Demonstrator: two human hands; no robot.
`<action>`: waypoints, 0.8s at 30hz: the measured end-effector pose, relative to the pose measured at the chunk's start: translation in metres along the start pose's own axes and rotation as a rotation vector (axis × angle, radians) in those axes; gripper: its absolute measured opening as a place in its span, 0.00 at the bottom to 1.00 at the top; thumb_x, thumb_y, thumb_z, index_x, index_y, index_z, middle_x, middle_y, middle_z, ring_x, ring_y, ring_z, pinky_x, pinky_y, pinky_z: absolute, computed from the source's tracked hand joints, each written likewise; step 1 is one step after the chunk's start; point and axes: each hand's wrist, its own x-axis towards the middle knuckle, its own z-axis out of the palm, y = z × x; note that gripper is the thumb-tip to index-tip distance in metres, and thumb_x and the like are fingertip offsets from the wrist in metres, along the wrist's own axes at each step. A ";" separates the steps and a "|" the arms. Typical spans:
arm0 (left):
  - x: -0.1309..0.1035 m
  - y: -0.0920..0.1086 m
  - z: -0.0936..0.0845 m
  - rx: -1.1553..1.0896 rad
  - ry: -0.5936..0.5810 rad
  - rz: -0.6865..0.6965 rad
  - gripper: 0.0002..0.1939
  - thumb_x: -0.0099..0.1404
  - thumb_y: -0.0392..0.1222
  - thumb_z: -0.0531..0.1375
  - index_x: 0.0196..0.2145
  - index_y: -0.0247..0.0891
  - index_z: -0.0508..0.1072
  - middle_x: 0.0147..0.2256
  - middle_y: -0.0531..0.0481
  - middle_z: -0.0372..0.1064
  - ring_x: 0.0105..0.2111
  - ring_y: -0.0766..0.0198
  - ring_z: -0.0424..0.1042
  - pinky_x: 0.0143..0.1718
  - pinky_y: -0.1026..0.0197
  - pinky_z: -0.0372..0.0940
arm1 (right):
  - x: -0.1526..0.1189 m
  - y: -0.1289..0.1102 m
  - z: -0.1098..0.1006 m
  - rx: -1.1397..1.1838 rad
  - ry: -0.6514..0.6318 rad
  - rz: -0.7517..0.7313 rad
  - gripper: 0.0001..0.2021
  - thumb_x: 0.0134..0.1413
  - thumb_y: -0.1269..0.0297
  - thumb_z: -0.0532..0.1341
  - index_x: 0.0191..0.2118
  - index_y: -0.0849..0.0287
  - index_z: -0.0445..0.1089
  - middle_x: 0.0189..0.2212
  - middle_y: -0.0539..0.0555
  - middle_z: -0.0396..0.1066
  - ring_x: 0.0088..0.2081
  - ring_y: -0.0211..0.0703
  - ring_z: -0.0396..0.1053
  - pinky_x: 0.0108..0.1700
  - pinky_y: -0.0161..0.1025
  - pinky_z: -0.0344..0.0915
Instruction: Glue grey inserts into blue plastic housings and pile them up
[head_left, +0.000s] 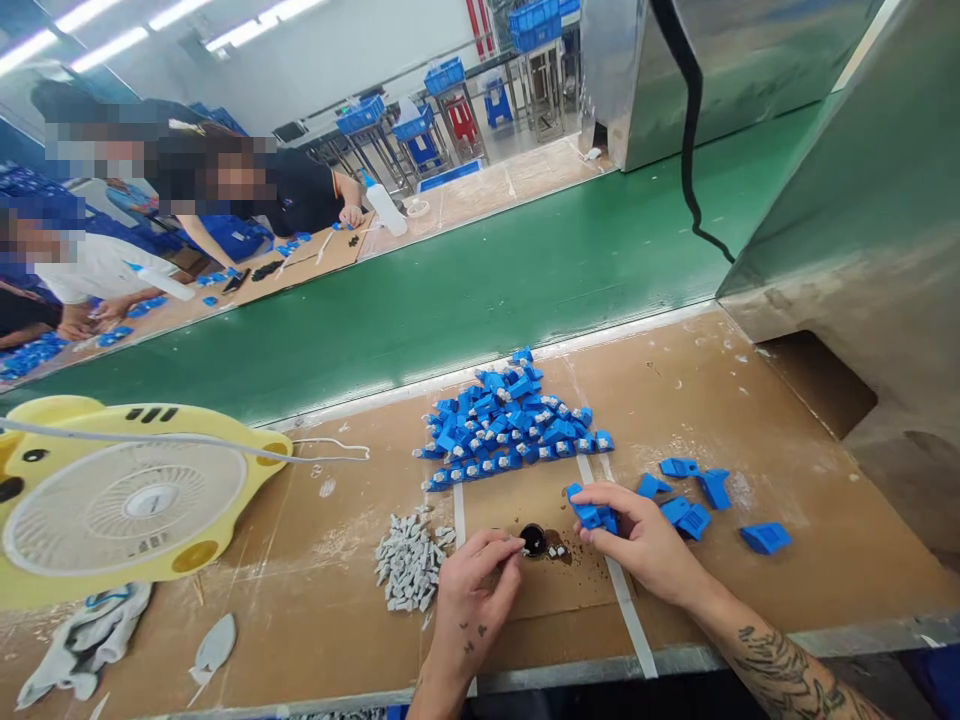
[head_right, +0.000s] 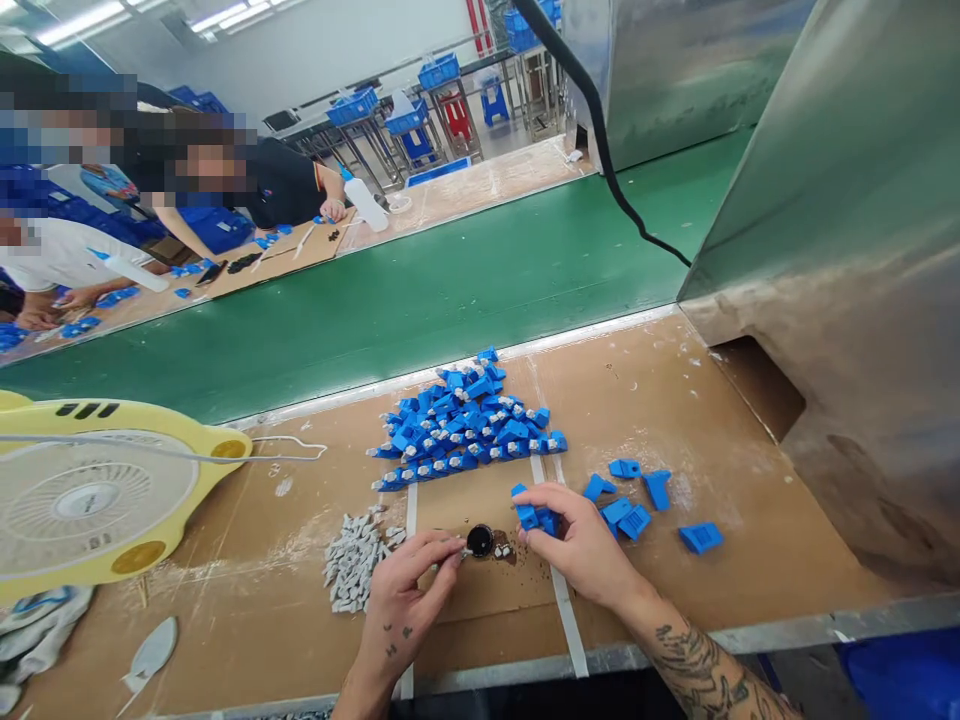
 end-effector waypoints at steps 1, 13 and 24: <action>0.000 -0.001 0.000 0.005 -0.009 -0.002 0.11 0.69 0.35 0.57 0.34 0.41 0.79 0.30 0.49 0.79 0.29 0.63 0.80 0.31 0.66 0.74 | 0.000 0.001 0.000 0.015 0.007 -0.003 0.14 0.48 0.64 0.66 0.43 0.54 0.81 0.44 0.58 0.78 0.46 0.53 0.75 0.54 0.52 0.71; -0.015 -0.013 -0.015 0.087 -0.167 0.090 0.11 0.74 0.37 0.56 0.41 0.41 0.79 0.33 0.48 0.80 0.31 0.63 0.81 0.35 0.68 0.76 | 0.002 0.004 -0.001 0.002 0.024 -0.008 0.13 0.47 0.63 0.66 0.41 0.55 0.80 0.42 0.57 0.79 0.43 0.52 0.75 0.52 0.50 0.71; -0.048 0.007 -0.022 0.303 -0.279 0.254 0.17 0.75 0.31 0.47 0.40 0.39 0.75 0.31 0.46 0.77 0.28 0.63 0.78 0.31 0.66 0.75 | 0.003 0.003 -0.002 -0.059 0.000 -0.011 0.13 0.47 0.62 0.66 0.40 0.55 0.80 0.41 0.56 0.79 0.42 0.51 0.75 0.50 0.49 0.71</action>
